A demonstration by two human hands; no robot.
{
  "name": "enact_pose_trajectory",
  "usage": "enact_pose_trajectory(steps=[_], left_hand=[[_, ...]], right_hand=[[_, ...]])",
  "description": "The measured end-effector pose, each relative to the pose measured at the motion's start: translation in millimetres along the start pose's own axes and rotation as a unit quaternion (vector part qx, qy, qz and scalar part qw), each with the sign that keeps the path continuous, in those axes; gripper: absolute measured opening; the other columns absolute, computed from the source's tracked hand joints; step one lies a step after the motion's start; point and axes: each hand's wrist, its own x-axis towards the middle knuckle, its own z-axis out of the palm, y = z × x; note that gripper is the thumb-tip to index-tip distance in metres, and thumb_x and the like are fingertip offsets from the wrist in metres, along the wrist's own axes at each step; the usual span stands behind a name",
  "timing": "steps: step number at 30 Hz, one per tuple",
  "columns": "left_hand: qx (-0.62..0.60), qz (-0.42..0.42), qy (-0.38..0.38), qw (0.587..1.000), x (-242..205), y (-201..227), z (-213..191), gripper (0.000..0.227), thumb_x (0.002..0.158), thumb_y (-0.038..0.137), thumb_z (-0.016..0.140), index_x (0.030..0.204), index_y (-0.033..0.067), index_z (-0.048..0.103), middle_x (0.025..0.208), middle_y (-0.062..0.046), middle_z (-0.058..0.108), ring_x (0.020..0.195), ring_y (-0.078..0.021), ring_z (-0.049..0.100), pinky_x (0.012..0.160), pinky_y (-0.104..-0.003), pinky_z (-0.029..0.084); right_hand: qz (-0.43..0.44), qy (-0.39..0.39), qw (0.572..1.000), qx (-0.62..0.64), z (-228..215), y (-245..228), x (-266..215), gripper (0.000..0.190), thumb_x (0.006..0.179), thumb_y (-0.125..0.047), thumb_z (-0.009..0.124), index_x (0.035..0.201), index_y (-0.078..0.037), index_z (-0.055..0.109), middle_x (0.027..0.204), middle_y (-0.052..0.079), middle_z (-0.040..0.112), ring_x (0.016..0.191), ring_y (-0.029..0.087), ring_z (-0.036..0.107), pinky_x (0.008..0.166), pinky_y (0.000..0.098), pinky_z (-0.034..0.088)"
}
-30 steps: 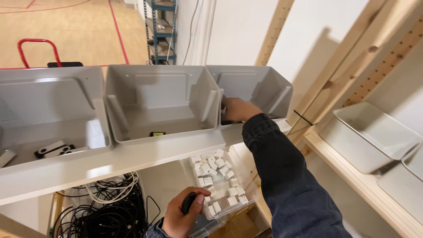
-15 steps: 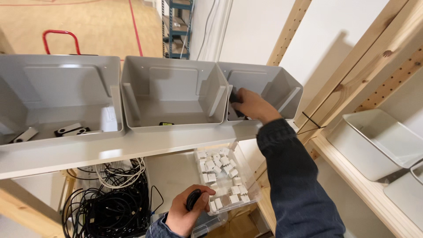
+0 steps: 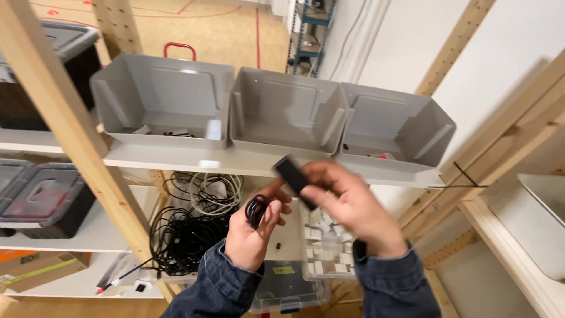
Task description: The person gathers various electronic accessories from shelves, including cables, power adapters, and a power bank, then places them into a clear plastic container on a table. The person repeatedly walks between the shelves and the table to collect items and pack them.
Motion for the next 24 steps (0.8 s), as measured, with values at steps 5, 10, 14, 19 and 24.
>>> enact_pose_trajectory(steps=[5,10,14,19,24], left_hand=[[0.056,-0.063,0.116,0.990,-25,-8,-48,0.040,0.091,0.037,0.067,0.114,0.0053,0.075,0.078,-0.007,0.077,0.066,-0.0140,0.074,0.067,-0.029,0.061],[0.068,-0.061,0.199,0.976,-32,12,-112,0.037,0.093,0.036,0.063,0.111,0.0072,0.078,0.071,-0.007,0.080,0.067,-0.0134,0.075,0.068,-0.027,0.059],[-0.002,0.024,0.155,0.988,-30,22,-166,0.034,0.101,0.029,0.051,0.112,0.0030,0.070,0.110,-0.013,0.080,0.094,-0.0210,0.078,0.067,-0.031,0.067],[-0.067,-0.011,0.158,0.985,-19,5,-237,0.030,0.096,0.024,0.058,0.111,-0.0001,0.069,0.103,-0.020,0.084,0.093,-0.0265,0.081,0.066,-0.034,0.068],[-0.110,-0.074,0.137,0.982,-2,-5,-283,0.027,0.095,0.022,0.059,0.108,0.0007,0.070,0.096,-0.020,0.084,0.088,-0.0274,0.082,0.067,-0.035,0.065]], right_hand=[[-0.043,-0.113,0.992,-0.021,66,-40,15,0.019,0.096,-0.022,0.069,0.112,-0.011,0.064,0.094,0.001,0.075,0.082,0.010,0.072,0.072,0.0243,0.059],[-0.105,-0.194,0.971,-0.092,106,-68,66,0.019,0.096,-0.023,0.068,0.111,-0.012,0.072,0.100,0.000,0.080,0.089,0.009,0.074,0.078,0.0245,0.059],[-0.115,-0.112,0.962,-0.221,148,-73,145,0.025,0.097,-0.032,0.064,0.114,-0.016,0.070,0.113,0.000,0.077,0.102,0.015,0.073,0.087,0.0308,0.056],[-0.028,-0.142,0.950,-0.278,208,-35,263,0.028,0.100,-0.025,0.061,0.126,-0.015,0.065,0.122,0.003,0.066,0.103,0.018,0.067,0.089,0.0350,0.053],[-0.041,-0.212,0.900,-0.379,252,25,338,0.037,0.088,-0.035,0.072,0.123,-0.023,0.070,0.110,0.001,0.070,0.100,0.020,0.065,0.081,0.0351,0.051]])
